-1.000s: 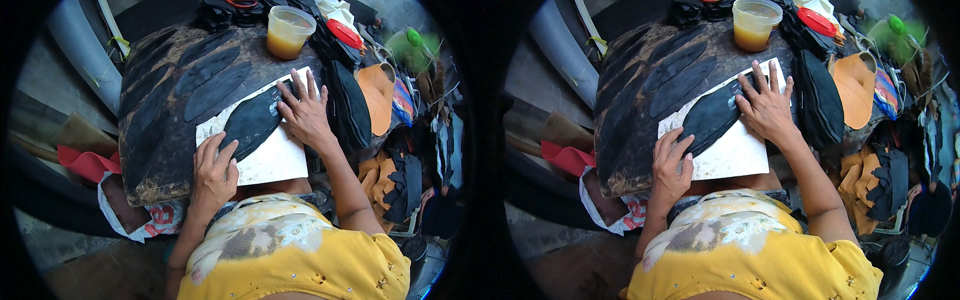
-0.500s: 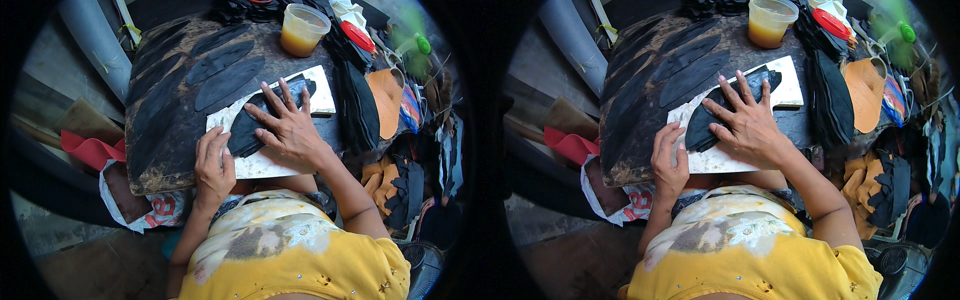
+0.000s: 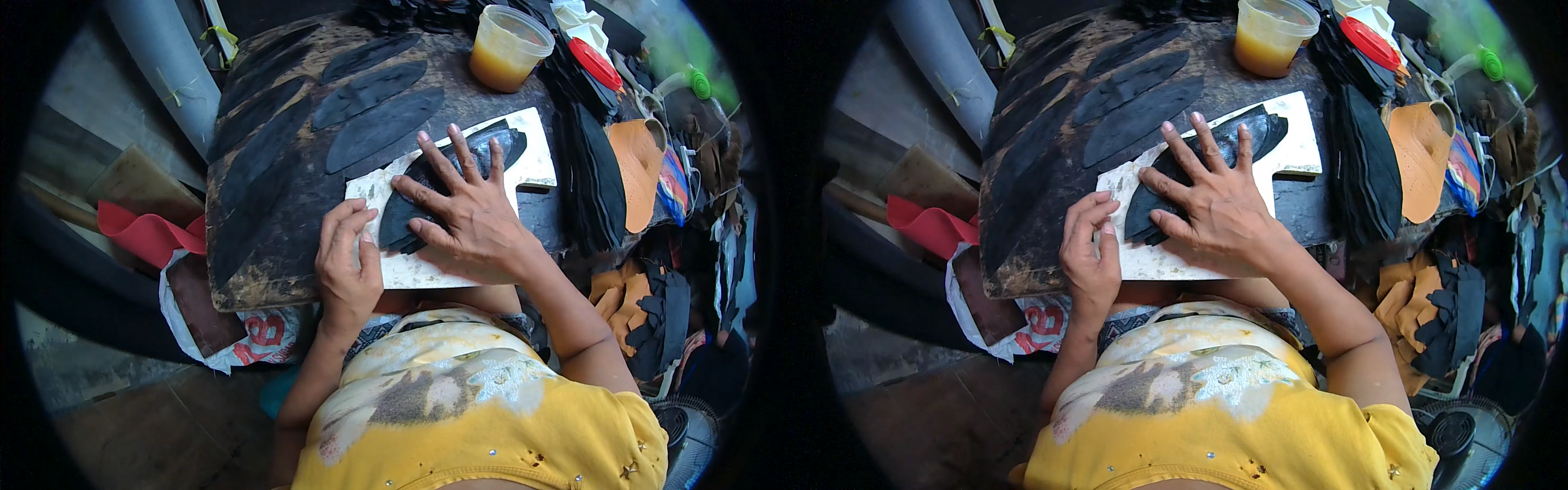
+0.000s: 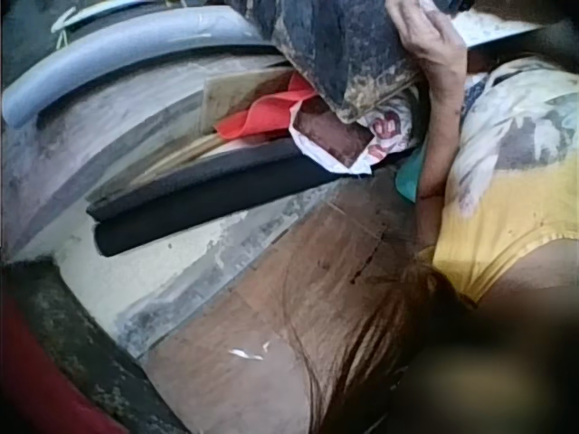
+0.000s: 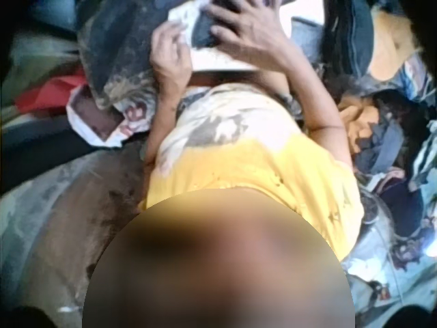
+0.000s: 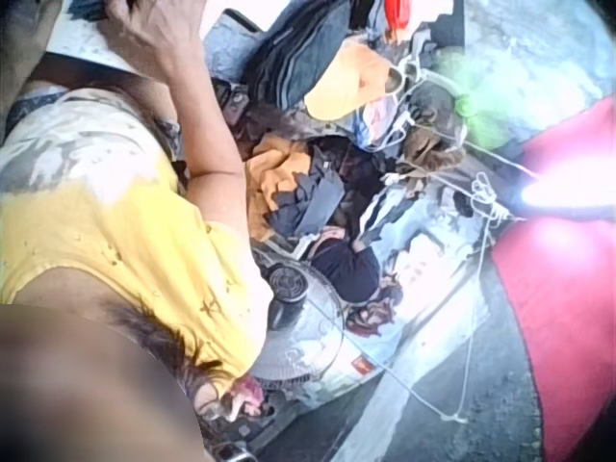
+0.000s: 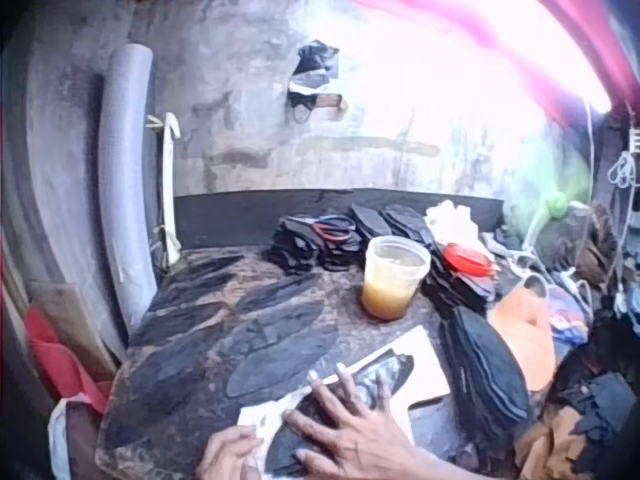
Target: The person repeatedly rubs black leather pieces on a white board with both hands. They handle multiple pieces one at a time, turning them over and rubbing different areas. The person occasionally picks up a piece from the table and places it back down.
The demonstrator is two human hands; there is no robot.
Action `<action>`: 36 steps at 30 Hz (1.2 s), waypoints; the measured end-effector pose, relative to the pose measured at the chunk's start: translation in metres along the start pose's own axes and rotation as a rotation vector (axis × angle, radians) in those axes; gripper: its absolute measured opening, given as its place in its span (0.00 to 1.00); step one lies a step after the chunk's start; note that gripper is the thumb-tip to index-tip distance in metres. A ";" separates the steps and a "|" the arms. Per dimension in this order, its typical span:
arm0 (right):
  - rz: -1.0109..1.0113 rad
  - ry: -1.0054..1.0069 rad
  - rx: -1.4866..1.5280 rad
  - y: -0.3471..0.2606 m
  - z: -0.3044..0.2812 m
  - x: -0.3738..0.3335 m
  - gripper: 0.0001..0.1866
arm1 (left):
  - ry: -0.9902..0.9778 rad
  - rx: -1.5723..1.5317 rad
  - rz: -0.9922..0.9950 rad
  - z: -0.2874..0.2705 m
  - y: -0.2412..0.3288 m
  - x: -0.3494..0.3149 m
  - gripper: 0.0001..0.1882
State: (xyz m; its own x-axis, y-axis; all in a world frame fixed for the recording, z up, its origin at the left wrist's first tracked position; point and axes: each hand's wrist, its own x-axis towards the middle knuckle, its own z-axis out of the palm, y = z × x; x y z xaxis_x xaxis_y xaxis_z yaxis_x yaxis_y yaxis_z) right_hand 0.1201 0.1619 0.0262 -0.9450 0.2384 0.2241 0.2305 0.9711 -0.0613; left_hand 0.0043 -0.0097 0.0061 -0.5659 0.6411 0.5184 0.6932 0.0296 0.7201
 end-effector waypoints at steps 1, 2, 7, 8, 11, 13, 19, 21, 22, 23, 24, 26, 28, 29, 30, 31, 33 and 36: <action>-0.014 -0.003 -0.002 -0.003 -0.001 0.000 0.30 | 0.005 -0.049 -0.053 -0.002 -0.001 0.002 0.12; -0.027 -0.009 -0.002 -0.006 -0.002 -0.001 0.29 | 0.010 -0.098 -0.108 -0.003 -0.003 0.005 0.12; -0.070 -0.088 0.061 -0.025 -0.004 -0.012 0.28 | -0.104 -0.370 -0.384 -0.011 -0.017 0.033 0.11; -0.067 -0.086 0.066 -0.029 -0.004 -0.014 0.27 | -0.157 -0.309 -0.351 -0.010 -0.021 0.043 0.11; -0.075 -0.120 0.071 -0.034 -0.010 -0.021 0.27 | -0.307 -0.136 -0.209 -0.007 -0.023 0.059 0.12; -0.098 -0.131 0.301 -0.028 -0.016 -0.026 0.25 | -0.423 -0.017 -0.133 -0.001 -0.020 0.064 0.13; 0.302 0.123 0.518 0.042 -0.018 -0.035 0.31 | -0.315 -0.022 -0.073 0.005 -0.010 0.059 0.14; 0.468 0.022 0.161 0.061 -0.005 -0.032 0.37 | -0.255 -0.084 -0.103 0.009 -0.007 0.057 0.12; 0.460 0.027 0.122 0.069 0.000 -0.031 0.39 | -0.264 -0.091 -0.130 0.011 -0.005 0.059 0.11; 0.462 0.016 0.090 0.076 0.005 -0.030 0.40 | -0.279 -0.094 -0.170 0.013 -0.004 0.061 0.10; 0.481 -0.013 0.048 0.082 0.009 -0.029 0.42 | -0.293 -0.097 -0.210 0.016 -0.003 0.064 0.09; 0.471 0.000 -0.073 0.090 0.013 -0.025 0.43 | -0.305 -0.167 -0.299 0.021 -0.002 0.072 0.08; 0.474 -0.009 -0.154 0.090 0.013 -0.024 0.43 | -0.316 -0.215 -0.348 0.023 -0.002 0.075 0.08; 0.473 -0.017 -0.169 0.086 0.011 -0.027 0.43 | -0.320 -0.228 -0.353 0.023 -0.002 0.075 0.09; 0.454 0.002 -0.178 0.081 0.008 -0.030 0.42 | -0.324 -0.240 -0.367 0.023 -0.004 0.074 0.09; 0.425 0.009 -0.199 0.074 0.005 -0.035 0.41 | -0.323 -0.291 -0.381 0.021 -0.006 0.073 0.09; 0.351 -0.020 -0.214 0.058 -0.005 -0.050 0.38 | -0.325 -0.384 -0.436 0.017 -0.010 0.068 0.09; 0.145 0.033 -0.048 0.049 -0.022 -0.067 0.27 | -0.325 -0.472 -0.464 0.015 -0.016 0.065 0.11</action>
State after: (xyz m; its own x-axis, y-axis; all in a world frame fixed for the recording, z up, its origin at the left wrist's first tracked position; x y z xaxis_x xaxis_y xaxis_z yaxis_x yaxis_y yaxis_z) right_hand 0.1997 0.1933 0.0297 -0.8931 0.3752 0.2481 0.3753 0.9256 -0.0489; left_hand -0.0368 0.0431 0.0207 -0.5424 0.8401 0.0018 0.1071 0.0670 0.9920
